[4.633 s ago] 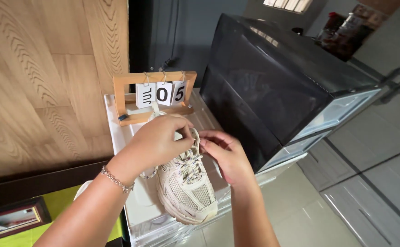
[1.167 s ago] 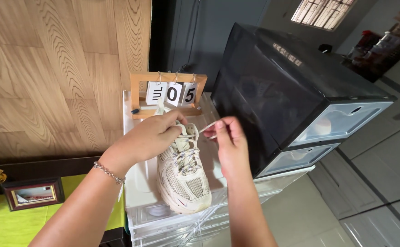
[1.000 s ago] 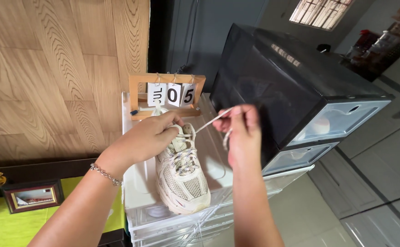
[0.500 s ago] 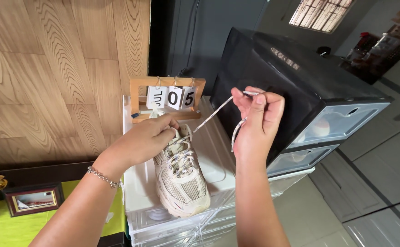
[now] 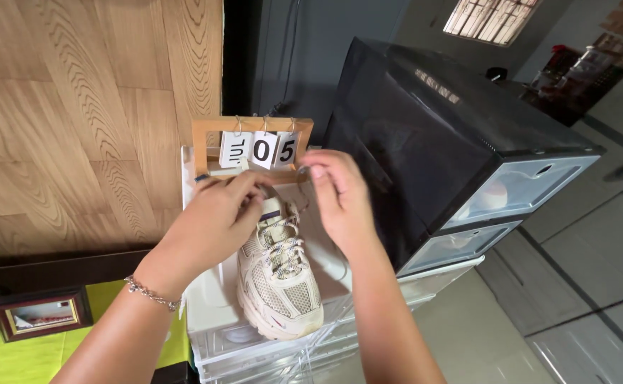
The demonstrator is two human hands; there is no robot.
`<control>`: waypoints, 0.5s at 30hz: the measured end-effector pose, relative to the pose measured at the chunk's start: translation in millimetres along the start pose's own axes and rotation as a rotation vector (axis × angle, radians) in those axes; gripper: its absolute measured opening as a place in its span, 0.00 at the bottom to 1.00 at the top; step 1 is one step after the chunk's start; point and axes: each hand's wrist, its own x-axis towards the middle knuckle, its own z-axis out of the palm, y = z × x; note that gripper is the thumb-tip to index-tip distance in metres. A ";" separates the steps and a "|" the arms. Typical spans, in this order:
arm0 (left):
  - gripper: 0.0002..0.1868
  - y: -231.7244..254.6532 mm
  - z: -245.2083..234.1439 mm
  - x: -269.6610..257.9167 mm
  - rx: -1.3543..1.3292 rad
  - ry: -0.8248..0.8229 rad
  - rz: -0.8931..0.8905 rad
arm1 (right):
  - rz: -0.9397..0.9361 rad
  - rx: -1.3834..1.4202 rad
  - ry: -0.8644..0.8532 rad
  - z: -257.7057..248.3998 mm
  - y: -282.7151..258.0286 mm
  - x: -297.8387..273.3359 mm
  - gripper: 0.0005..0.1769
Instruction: The recorder is lacing and unlacing a beige sneaker on top of a storage unit.
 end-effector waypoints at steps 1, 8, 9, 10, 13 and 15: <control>0.12 -0.5 1.0 -1.1 -0.001 -0.002 -0.003 | 0.004 0.000 -0.002 2.4 -1.1 1.8 0.11; 0.17 -11.2 9.6 -9.1 -0.106 0.030 -0.024 | -0.064 -0.021 -0.380 18.1 3.8 15.1 0.11; 0.17 -13.6 11.2 -9.9 -0.128 0.044 0.016 | -0.072 -0.040 -0.430 19.7 7.0 17.7 0.12; 0.17 -13.8 10.1 -9.8 -0.126 0.046 0.011 | -0.073 -0.036 -0.434 21.0 8.3 19.9 0.12; 0.20 -14.1 9.7 -9.6 -0.071 0.028 -0.011 | -0.125 -0.037 -0.478 22.1 13.8 22.9 0.13; 0.21 -14.9 8.9 -10.4 -0.060 0.053 0.071 | -0.144 -0.004 -0.472 23.7 19.0 23.4 0.13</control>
